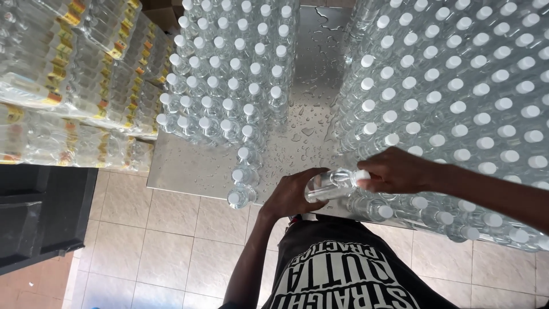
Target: Manually placing and tightening caps on plastic water bottles at a production station.
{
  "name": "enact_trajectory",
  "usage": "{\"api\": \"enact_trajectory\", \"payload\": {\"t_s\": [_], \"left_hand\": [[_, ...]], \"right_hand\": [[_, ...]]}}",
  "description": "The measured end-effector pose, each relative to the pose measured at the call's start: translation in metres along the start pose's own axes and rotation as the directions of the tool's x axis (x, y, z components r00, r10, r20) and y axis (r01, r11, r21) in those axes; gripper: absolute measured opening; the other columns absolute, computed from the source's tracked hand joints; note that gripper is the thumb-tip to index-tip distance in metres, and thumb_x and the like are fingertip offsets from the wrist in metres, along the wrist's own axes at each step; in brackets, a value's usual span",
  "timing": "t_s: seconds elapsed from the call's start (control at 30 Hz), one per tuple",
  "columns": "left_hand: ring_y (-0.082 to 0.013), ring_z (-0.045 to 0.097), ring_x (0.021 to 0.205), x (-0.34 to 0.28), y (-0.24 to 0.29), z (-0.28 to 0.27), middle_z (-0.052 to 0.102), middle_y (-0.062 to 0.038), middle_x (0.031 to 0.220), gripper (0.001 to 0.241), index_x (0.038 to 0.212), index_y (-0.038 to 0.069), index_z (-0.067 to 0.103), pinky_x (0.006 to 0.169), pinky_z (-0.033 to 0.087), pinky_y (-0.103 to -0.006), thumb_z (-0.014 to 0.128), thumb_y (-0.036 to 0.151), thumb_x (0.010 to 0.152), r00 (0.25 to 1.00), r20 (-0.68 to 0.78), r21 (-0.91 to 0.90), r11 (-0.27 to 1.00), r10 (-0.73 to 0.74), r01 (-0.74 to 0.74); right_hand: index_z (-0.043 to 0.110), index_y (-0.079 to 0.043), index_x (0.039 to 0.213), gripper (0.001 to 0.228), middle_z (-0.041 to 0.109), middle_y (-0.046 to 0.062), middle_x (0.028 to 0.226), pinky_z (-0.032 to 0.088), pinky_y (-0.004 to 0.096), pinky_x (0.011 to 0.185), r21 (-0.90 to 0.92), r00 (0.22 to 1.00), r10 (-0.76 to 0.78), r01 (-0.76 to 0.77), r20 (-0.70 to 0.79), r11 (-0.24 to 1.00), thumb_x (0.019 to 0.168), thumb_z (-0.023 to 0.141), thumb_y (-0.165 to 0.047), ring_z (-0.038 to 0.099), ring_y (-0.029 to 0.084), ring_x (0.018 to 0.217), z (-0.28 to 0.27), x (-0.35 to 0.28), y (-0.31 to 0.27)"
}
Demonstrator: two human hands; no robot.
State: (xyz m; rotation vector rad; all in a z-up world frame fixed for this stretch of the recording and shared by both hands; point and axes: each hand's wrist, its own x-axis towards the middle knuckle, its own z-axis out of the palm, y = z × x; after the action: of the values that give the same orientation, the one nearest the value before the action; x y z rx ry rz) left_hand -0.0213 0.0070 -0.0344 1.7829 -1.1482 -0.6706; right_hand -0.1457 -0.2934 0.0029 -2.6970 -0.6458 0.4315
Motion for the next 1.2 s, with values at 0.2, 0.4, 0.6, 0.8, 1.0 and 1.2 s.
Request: {"api": "enact_trajectory", "payload": {"t_s": [0.2, 0.4, 0.6, 0.8, 1.0, 1.2], "left_hand": [[-0.0331, 0.078, 0.107, -0.003, -0.017, 0.016, 0.077, -0.008, 0.117, 0.08, 0.155, 0.023, 0.059, 0.093, 0.066, -0.0474, 0.088, 0.029, 0.081, 0.988, -0.149, 0.332, 0.939, -0.037, 0.085], [-0.0432, 0.077, 0.103, -0.009, -0.007, -0.001, 0.079, -0.018, 0.113, 0.079, 0.15, 0.02, 0.063, 0.09, 0.064, -0.0584, 0.089, 0.034, 0.077, 0.994, -0.065, -0.054, 0.995, -0.083, 0.08], [-0.0352, 0.076, 0.104, 0.002, -0.038, 0.0, 0.08, -0.02, 0.113, 0.07, 0.14, 0.006, 0.067, 0.093, 0.065, -0.0545, 0.098, 0.021, 0.079, 0.95, 0.219, -0.609, 0.792, 0.221, -0.043], [-0.0395, 0.076, 0.119, 0.012, -0.042, 0.006, 0.072, -0.023, 0.14, 0.106, 0.159, 0.004, 0.046, 0.101, 0.068, -0.0506, 0.094, 0.038, 0.071, 0.642, 0.7, -0.558, 0.801, 0.313, 0.217], [-0.0272, 0.082, 0.103, 0.014, -0.056, 0.015, 0.079, -0.014, 0.12, 0.06, 0.144, 0.002, 0.059, 0.089, 0.073, -0.0389, 0.089, 0.027, 0.098, 0.457, 0.576, -0.815, 0.436, 0.677, 0.382], [-0.0329, 0.082, 0.085, -0.019, -0.077, 0.037, 0.078, -0.027, 0.1, 0.04, 0.122, -0.009, 0.069, 0.071, 0.069, -0.0483, 0.083, 0.01, 0.09, 0.715, 0.377, -0.926, 0.221, 0.589, 0.306]], "right_hand": [[0.035, -0.014, 0.056, 0.062, 0.047, 0.018, 0.034, 0.038, 0.038, 0.034, 0.848, 0.774, 0.535, -0.497, 0.338, 0.184, 0.107, 0.049, -0.046, 0.04, 0.024, 0.022, -0.006, 0.023, -0.02], [0.063, -0.02, 0.098, 0.038, 0.073, 0.012, 0.066, 0.06, 0.046, 0.066, 0.33, 0.855, 0.517, -0.498, 0.036, 0.802, 0.109, 0.048, -0.053, 0.077, 0.032, 0.066, -0.033, 0.017, -0.033], [0.067, -0.009, 0.108, 0.056, 0.06, 0.011, 0.084, 0.058, 0.044, 0.07, -0.543, 0.806, -0.426, 0.16, -0.41, 0.825, 0.114, 0.039, -0.057, 0.066, 0.031, 0.073, -0.041, 0.018, -0.035], [0.061, -0.018, 0.091, 0.053, 0.069, 0.01, 0.076, 0.05, 0.034, 0.05, -0.681, 0.598, -0.745, 0.416, -0.294, 0.603, 0.117, 0.039, -0.057, 0.064, 0.02, 0.06, -0.078, 0.036, -0.064], [0.057, -0.02, 0.076, 0.066, 0.059, 0.004, 0.06, 0.039, 0.03, 0.046, -0.666, 0.553, -0.748, 0.406, -0.366, 0.626, 0.118, 0.014, -0.046, 0.049, 0.015, 0.045, -0.064, 0.057, -0.062], [0.047, -0.021, 0.063, 0.048, 0.039, -0.001, 0.058, 0.045, 0.037, 0.044, -0.309, 0.664, -0.453, 0.331, -0.595, 0.891, 0.106, 0.028, -0.031, 0.046, 0.021, 0.042, -0.002, 0.084, -0.032]]}}
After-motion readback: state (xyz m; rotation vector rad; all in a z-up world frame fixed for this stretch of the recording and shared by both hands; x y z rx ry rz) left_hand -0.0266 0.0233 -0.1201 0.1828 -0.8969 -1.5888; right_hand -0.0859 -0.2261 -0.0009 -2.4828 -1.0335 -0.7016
